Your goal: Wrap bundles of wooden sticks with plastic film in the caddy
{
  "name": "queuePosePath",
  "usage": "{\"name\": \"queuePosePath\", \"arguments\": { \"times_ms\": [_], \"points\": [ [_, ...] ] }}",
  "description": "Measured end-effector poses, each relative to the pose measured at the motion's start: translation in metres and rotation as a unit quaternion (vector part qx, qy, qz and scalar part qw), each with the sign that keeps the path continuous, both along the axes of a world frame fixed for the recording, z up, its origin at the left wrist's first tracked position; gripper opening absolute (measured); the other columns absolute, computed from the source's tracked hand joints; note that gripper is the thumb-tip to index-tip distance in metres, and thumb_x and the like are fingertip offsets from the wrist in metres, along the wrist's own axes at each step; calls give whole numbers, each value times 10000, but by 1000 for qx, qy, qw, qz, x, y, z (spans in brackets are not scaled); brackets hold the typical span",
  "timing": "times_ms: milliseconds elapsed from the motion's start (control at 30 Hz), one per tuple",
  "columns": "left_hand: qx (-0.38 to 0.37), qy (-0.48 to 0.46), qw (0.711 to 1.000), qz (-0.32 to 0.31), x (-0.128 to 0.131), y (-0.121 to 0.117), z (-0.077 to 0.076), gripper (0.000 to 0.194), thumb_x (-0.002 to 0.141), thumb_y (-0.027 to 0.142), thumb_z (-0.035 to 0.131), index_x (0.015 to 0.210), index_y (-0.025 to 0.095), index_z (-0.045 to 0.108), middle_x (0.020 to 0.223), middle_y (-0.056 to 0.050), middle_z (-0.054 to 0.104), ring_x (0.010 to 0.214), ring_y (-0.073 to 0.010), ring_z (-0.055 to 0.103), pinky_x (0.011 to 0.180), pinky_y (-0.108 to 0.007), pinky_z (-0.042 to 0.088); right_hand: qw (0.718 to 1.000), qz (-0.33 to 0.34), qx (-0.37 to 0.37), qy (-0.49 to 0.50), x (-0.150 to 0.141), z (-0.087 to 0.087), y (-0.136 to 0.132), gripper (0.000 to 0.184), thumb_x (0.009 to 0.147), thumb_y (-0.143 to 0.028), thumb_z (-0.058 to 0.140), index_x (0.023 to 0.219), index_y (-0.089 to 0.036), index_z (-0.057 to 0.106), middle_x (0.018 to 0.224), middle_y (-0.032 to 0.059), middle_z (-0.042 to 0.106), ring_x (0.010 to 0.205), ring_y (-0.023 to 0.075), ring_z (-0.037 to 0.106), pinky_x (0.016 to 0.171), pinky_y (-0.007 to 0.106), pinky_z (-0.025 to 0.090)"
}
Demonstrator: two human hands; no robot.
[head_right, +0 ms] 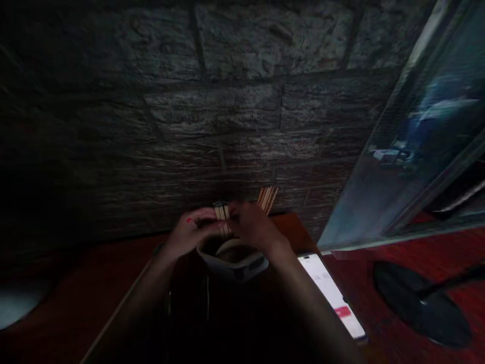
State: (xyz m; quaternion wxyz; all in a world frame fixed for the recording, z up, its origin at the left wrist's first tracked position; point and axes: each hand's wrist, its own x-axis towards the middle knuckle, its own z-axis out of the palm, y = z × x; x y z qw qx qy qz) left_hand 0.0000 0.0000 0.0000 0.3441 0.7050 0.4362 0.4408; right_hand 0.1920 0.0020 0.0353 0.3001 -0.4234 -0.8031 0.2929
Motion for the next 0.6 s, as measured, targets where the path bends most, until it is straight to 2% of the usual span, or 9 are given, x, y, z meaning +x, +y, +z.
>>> {"name": "queuePosePath", "arguments": {
  "times_ms": [133,233,433,600],
  "points": [
    [12,-15,1000,12,3,0,1,219,778,277,722,947,141,692,967,-75,749,930,-196,697,894,-327,533,999,-6,16,-27,-2,2,-2,88,851,-161,578,873,-141,660,709,32,705,577,127,645,584,221,448],
    [18,-29,999,16,4,1,-2,206,790,273,708,956,153,688,972,-66,750,929,-188,699,892,-322,537,999,-15,2,-31,-2,3,-3,100,867,-154,550,849,-145,649,645,24,677,567,132,652,571,223,458],
    [26,-30,999,15,5,3,-10,193,820,286,682,962,156,690,978,-67,746,932,-188,698,900,-325,532,1000,-6,-23,-2,-1,-1,0,111,865,-119,519,820,-157,613,662,19,669,557,127,653,541,220,473],
    [32,-29,999,13,7,3,-9,180,834,284,667,960,158,691,973,-62,750,928,-186,699,901,-314,529,1000,-8,-24,6,-1,-3,1,115,859,-126,529,855,-156,640,693,28,683,563,130,653,556,232,476]
  ]
}}
